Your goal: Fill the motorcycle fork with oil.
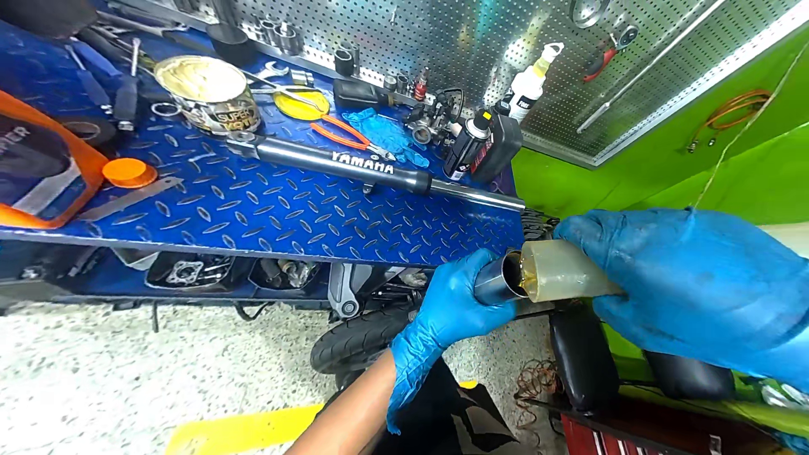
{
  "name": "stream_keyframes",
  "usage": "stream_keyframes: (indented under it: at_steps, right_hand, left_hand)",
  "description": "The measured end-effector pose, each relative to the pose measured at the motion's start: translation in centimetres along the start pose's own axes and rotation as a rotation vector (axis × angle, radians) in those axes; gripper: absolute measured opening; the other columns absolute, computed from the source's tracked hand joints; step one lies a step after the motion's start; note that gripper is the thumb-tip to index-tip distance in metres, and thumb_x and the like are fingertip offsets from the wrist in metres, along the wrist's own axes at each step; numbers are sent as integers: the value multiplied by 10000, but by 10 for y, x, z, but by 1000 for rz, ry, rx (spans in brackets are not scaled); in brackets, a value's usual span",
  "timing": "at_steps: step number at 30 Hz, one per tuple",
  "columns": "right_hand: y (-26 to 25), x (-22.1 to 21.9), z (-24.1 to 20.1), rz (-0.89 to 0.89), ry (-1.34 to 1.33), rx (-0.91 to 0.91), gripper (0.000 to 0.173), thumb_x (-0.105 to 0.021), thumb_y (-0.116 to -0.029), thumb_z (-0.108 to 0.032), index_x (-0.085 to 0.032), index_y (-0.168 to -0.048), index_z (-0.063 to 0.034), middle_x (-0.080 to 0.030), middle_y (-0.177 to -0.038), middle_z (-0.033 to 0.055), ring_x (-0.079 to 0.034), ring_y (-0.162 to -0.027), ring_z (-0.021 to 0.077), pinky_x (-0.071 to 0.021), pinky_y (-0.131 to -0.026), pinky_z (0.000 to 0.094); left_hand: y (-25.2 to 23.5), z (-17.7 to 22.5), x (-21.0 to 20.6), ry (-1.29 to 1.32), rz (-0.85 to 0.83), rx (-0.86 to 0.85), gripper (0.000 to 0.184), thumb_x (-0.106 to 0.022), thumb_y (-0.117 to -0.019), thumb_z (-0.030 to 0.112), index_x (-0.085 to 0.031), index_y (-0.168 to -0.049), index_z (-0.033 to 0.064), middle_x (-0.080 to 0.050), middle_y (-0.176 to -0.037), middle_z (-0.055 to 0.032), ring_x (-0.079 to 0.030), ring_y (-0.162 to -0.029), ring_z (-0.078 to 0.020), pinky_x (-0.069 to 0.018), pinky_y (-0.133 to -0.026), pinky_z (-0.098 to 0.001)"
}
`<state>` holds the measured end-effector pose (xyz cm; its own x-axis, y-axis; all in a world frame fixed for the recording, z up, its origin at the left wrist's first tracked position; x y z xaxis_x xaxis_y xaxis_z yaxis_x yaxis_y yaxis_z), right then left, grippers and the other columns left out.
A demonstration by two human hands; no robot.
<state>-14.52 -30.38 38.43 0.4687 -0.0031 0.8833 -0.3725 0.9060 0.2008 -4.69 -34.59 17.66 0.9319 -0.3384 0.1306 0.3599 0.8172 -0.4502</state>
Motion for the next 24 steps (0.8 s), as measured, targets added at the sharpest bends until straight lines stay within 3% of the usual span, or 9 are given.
stream_keyframes:
  at_steps: [4, 13, 17, 21, 24]
  right_hand:
    - [-11, 9, -5, -12, 42, 35, 529, -799, -618, -240, -691, -1132, -176, -660, -837, 17, -658, -668, 227, -483, -468, 405]
    - [-30, 31, -15, -91, 158, 127, 525, -855, -640, -200, -722, -1148, -214, -693, -911, 39, -671, -775, 260, -507, -596, 445]
    - [-34, 33, -16, -82, 180, 145, 515, -841, -638, -180, -731, -1139, -207, -690, -888, 47, -671, -766, 264, -509, -597, 450]
    - [-34, 28, -14, -46, 210, 165, 481, -824, -613, -153, -722, -1080, -207, -666, -830, 45, -654, -718, 277, -496, -567, 467]
    - [-32, 25, -12, -39, 256, 187, 523, -795, -587, -168, -726, -1105, -194, -663, -849, 55, -654, -721, 290, -488, -567, 468]
  left_hand:
    - [1, -3, 2, 62, 16, -17, 309, -806, -704, 311, -706, -943, 142, -701, -783, 64, -678, -732, 3, -586, -643, -237]
    - [-4, -1, 1, 54, -22, 46, 281, -801, -725, 313, -721, -922, 129, -700, -754, 36, -682, -707, -43, -582, -632, -293]
    - [-6, -1, 2, 67, -57, 84, 280, -802, -732, 310, -721, -937, 137, -701, -759, 35, -681, -712, -53, -581, -641, -317]
    - [-7, 1, 3, 57, -98, 99, 352, -816, -738, 319, -731, -1008, 108, -724, -800, -17, -706, -743, -129, -593, -662, -406]
    - [-9, 4, 3, 26, -112, 72, 366, -814, -754, 323, -724, -1022, 90, -720, -814, -54, -709, -766, -188, -582, -669, -462]
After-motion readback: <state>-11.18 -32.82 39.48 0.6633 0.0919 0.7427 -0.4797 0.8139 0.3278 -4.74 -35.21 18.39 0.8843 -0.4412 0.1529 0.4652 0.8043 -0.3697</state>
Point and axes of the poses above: each hand's wrist, its own y-axis away from the middle knuckle, its own x-axis out of the back of the hand, z = x × y, the point moved 5 cm from there along -y, towards the middle knuckle
